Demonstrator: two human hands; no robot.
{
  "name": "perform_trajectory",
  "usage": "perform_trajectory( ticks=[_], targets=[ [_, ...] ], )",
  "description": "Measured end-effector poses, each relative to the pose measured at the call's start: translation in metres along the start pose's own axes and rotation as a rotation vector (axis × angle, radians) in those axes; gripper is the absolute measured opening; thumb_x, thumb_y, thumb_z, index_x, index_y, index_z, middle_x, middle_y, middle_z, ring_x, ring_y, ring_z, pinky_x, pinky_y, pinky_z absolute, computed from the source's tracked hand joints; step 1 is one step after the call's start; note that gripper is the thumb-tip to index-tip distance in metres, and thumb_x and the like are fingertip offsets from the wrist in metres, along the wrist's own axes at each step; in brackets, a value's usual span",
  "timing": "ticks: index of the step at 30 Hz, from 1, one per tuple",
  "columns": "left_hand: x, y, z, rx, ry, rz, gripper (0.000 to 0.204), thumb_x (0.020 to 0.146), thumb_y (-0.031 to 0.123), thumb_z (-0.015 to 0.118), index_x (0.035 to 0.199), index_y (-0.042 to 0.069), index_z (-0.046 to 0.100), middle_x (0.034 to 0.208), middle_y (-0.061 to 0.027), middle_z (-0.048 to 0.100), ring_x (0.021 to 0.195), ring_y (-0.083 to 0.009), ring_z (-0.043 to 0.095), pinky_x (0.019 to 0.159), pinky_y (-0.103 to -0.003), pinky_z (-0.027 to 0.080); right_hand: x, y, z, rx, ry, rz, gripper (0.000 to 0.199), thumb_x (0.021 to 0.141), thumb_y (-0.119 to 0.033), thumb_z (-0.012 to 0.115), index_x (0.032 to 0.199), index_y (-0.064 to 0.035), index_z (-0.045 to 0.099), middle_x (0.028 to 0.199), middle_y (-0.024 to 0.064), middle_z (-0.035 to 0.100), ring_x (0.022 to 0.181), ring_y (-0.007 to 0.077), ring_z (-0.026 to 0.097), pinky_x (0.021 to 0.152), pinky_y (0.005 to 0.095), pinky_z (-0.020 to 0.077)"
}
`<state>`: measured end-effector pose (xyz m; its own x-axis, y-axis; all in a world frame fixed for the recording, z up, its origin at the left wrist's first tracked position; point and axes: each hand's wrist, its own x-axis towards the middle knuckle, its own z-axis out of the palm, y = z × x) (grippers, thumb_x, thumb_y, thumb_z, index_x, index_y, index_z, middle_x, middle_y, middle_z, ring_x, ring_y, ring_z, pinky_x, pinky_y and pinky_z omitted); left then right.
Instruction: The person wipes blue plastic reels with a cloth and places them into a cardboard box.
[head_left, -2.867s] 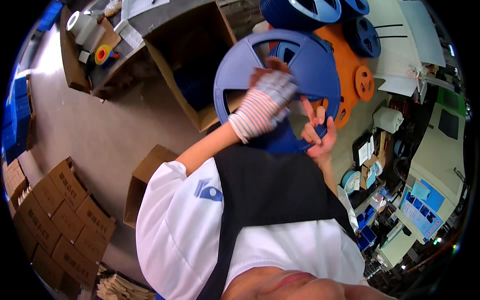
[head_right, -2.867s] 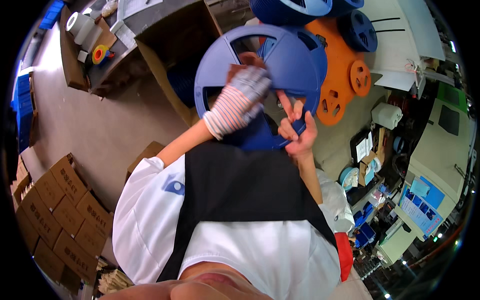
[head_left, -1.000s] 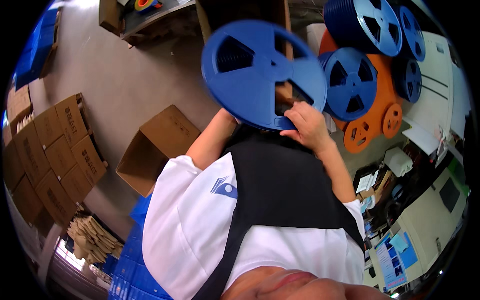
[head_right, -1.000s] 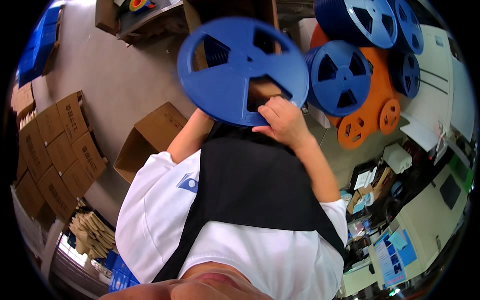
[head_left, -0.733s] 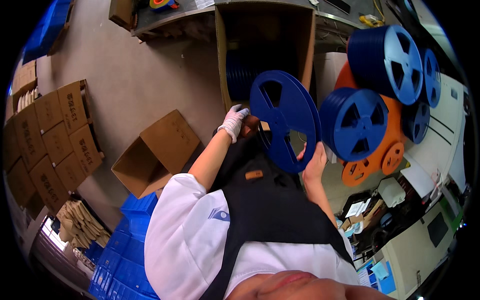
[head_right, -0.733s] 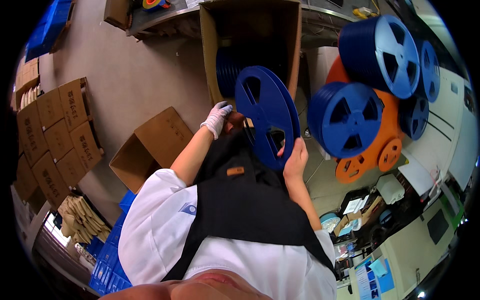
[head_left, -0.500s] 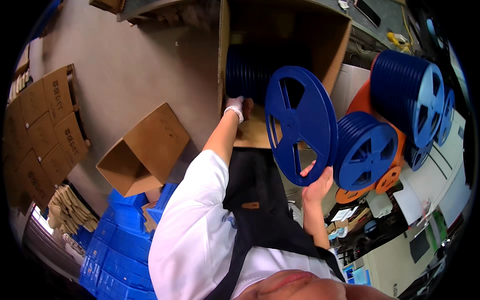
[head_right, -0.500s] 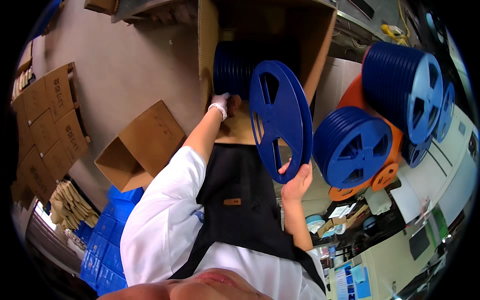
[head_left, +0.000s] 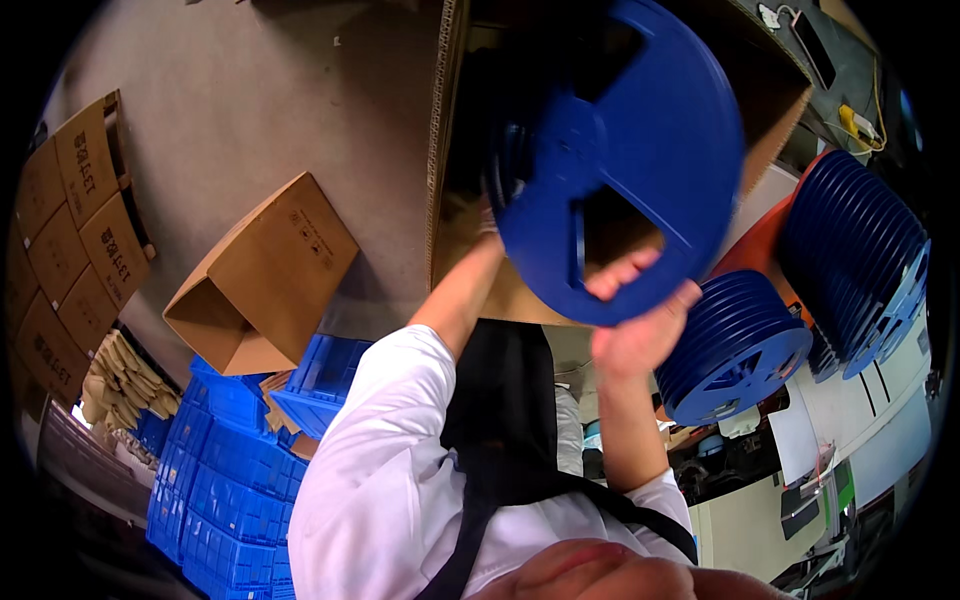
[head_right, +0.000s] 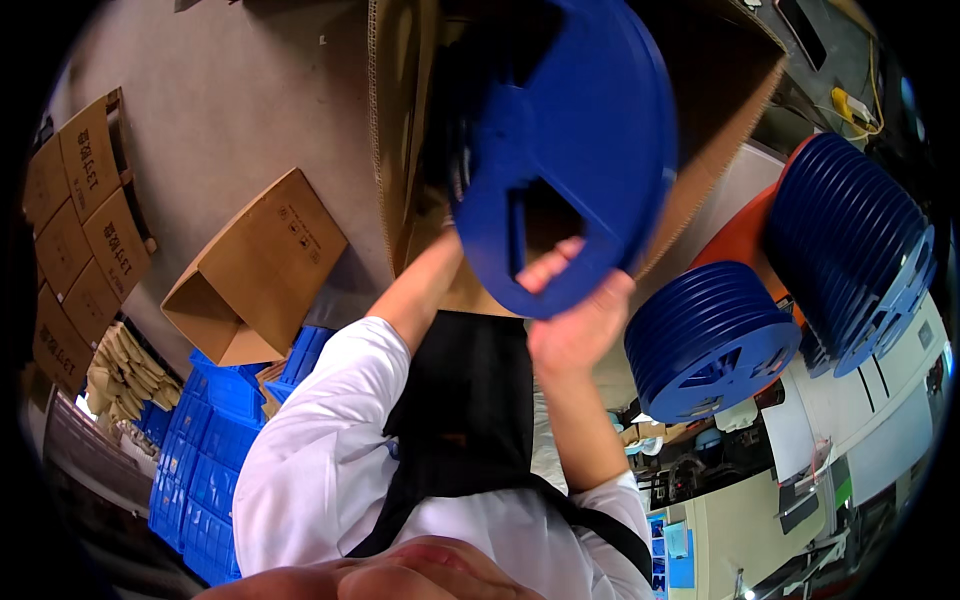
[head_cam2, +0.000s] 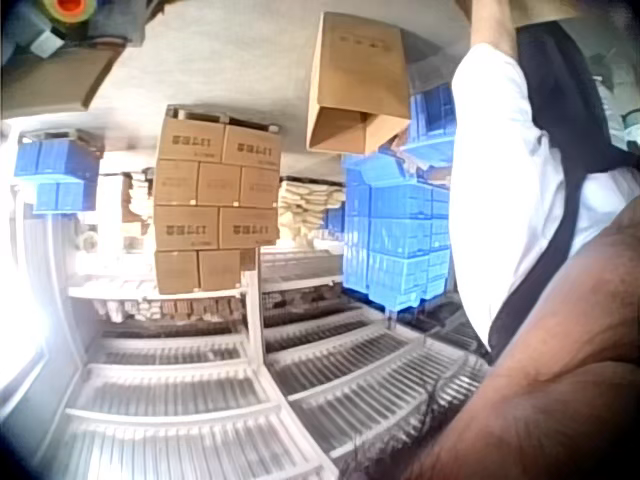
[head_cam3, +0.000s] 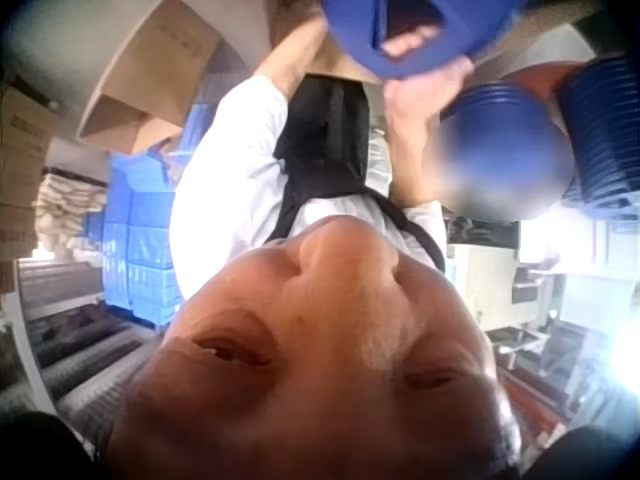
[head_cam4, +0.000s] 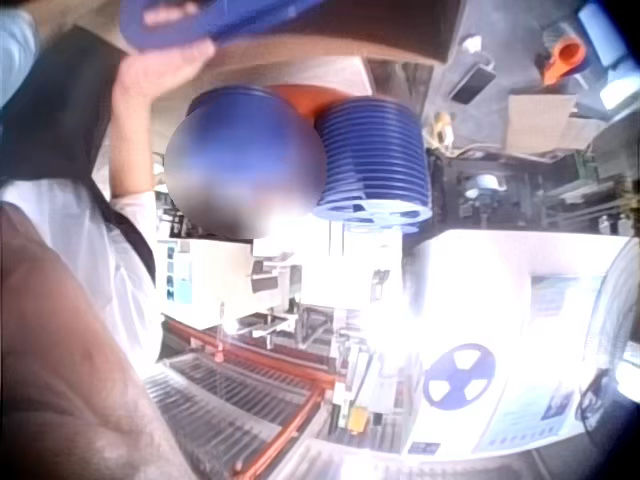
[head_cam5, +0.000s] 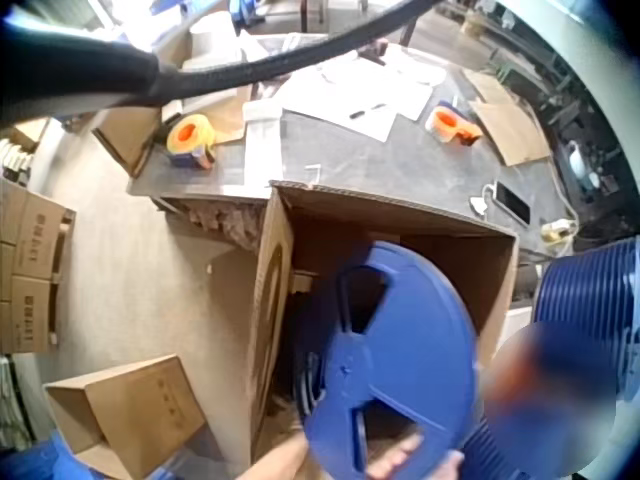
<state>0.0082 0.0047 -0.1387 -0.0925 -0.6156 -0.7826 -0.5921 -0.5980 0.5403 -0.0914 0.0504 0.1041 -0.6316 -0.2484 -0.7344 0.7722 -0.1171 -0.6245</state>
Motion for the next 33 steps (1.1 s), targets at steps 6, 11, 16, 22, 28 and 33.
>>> perform_trajectory(
  ticks=[6, 11, 16, 22, 28, 33],
  targets=[
    [-0.029, -0.007, -0.002, 0.088, -0.069, -0.032, 0.071, 0.085, 0.013, 0.057, 0.143, 0.021, 0.017, 0.111, -0.0115, 0.05, 0.081, -0.0226, 0.056, 0.053, -0.033, 0.048, 0.066, 0.163, -0.011, -0.999, -0.313, -0.115, 0.046, 0.093, -0.029, 0.048, 0.126, 0.0022, 0.043, 0.127, 0.0175, 0.049, 0.123, 0.0296, 0.043, 0.103, 0.0364, 0.0326],
    [-0.019, -0.022, -0.01, 0.103, -0.099, -0.121, 0.072, 0.085, 0.018, 0.057, 0.144, 0.021, 0.015, 0.124, -0.0131, 0.048, 0.094, -0.0249, 0.057, 0.059, -0.032, 0.05, 0.127, 0.123, -0.055, -1.407, -0.248, -0.615, 0.056, 0.08, -0.019, 0.062, 0.129, -0.0023, 0.043, 0.138, 0.0235, 0.036, 0.131, 0.0419, 0.028, 0.107, 0.0463, 0.0248],
    [-0.003, -0.024, -0.012, 0.179, 0.01, 0.0, 0.068, 0.083, 0.014, 0.058, 0.141, 0.013, 0.023, 0.131, -0.0165, 0.043, 0.106, -0.0324, 0.053, 0.089, -0.035, 0.044, 0.242, 0.074, -0.11, -1.841, 0.01, -0.889, 0.067, 0.083, -0.036, 0.06, 0.135, -0.002, 0.036, 0.143, 0.025, 0.025, 0.134, 0.0433, 0.019, 0.107, 0.0514, 0.0214],
    [0.02, 0.011, -0.017, 0.403, 0.209, 0.46, 0.063, 0.08, 0.013, 0.06, 0.136, 0.013, 0.033, 0.138, -0.0204, 0.03, 0.117, -0.0384, 0.045, 0.095, -0.038, 0.042, 0.179, 0.151, -0.147, -1.908, -0.066, -0.383, 0.084, 0.083, -0.052, 0.055, 0.144, -0.0081, 0.019, 0.149, 0.0256, 0.001, 0.137, 0.0435, 0.007, 0.11, 0.0485, 0.0154],
    [0.045, 0.016, -0.029, 0.595, 0.203, 0.292, 0.057, 0.078, 0.024, 0.064, 0.13, 0.012, 0.043, 0.128, -0.0231, 0.04, 0.11, -0.0402, 0.048, 0.092, -0.042, 0.044, 0.172, 0.137, -0.135, -1.867, -0.054, -0.552, 0.072, 0.081, -0.032, 0.064, 0.141, -0.0116, 0.029, 0.151, 0.0166, 0.009, 0.139, 0.035, 0.01, 0.109, 0.0489, 0.018],
    [0.029, 0.023, 0.001, 0.666, 0.083, 0.312, 0.065, 0.078, 0.028, 0.061, 0.136, 0.016, 0.036, 0.133, -0.0273, 0.036, 0.115, -0.0421, 0.045, 0.092, -0.043, 0.044, 0.193, 0.121, -0.076, -1.813, -0.294, -0.791, 0.063, 0.082, -0.024, 0.063, 0.137, -0.0128, 0.036, 0.147, 0.015, 0.022, 0.137, 0.0331, 0.02, 0.108, 0.0487, 0.022]
  ],
)
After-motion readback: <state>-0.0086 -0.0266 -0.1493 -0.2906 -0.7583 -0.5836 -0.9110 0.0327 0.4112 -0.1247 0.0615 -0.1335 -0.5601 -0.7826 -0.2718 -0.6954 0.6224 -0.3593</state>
